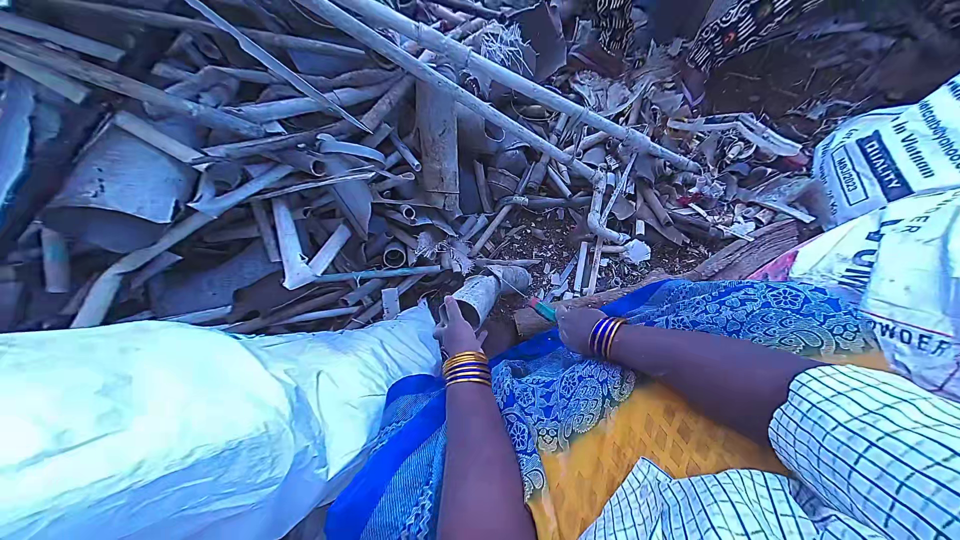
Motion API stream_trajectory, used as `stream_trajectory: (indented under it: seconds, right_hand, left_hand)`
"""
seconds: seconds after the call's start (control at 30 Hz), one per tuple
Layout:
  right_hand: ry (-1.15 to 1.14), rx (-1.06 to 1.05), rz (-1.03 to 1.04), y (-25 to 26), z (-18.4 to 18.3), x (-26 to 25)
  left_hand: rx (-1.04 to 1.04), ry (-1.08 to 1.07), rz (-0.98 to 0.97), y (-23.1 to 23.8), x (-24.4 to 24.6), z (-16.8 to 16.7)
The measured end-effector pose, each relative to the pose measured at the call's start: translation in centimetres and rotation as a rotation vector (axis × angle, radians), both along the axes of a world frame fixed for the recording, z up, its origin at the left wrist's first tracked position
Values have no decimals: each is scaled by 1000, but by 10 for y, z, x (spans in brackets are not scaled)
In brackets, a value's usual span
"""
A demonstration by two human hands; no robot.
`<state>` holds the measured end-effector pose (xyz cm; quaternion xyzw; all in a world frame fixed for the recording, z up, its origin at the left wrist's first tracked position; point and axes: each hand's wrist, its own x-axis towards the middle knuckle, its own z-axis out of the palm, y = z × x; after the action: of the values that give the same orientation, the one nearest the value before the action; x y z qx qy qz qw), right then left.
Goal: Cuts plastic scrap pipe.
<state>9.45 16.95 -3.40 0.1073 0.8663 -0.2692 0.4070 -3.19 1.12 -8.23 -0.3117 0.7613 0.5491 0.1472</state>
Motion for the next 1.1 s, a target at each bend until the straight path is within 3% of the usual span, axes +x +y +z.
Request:
stream_trajectory:
  seconds: [0.1, 0.2, 0.27, 0.33, 0.43, 0.53, 0.67, 0.8, 0.87, 1.0, 1.1]
  right_hand:
    - [59, -46, 36, -9, 7, -1]
    - [94, -27, 36, -14, -35, -2]
    - [28, 6, 1, -5, -44, -12]
    - [-27, 41, -34, 5, -51, -13]
    - [25, -20, -62, 4, -52, -17]
    - [35, -69, -87, 5, -51, -16]
    - [160, -155, -275, 8, -42, -22]
    - [364, -248, -180, -3, -25, -19]
    - [349, -224, -128, -10, -27, -16]
    - [140, -156, -205, -1, -53, -20]
    - [210, -190, -190, 1, -45, -20]
  left_hand:
    - [-106, 168, -110, -3, -4, -8]
    - [17, 205, -113, -7, 2, -14]
    - [196, 224, -93, -6, 1, -12]
    - [262, 249, -196, -10, 3, -15]
    - [-142, 254, -526, -16, -8, -21]
    - [-501, 295, -641, -20, -16, -29]
    - [-529, 417, -598, -17, -13, -36]
    - [-467, 353, -551, -12, -7, -15]
    - [-432, 255, -530, -5, -5, 3]
    - [-417, 238, -513, -4, -3, 6]
    - [-372, 262, -494, -3, -5, 4]
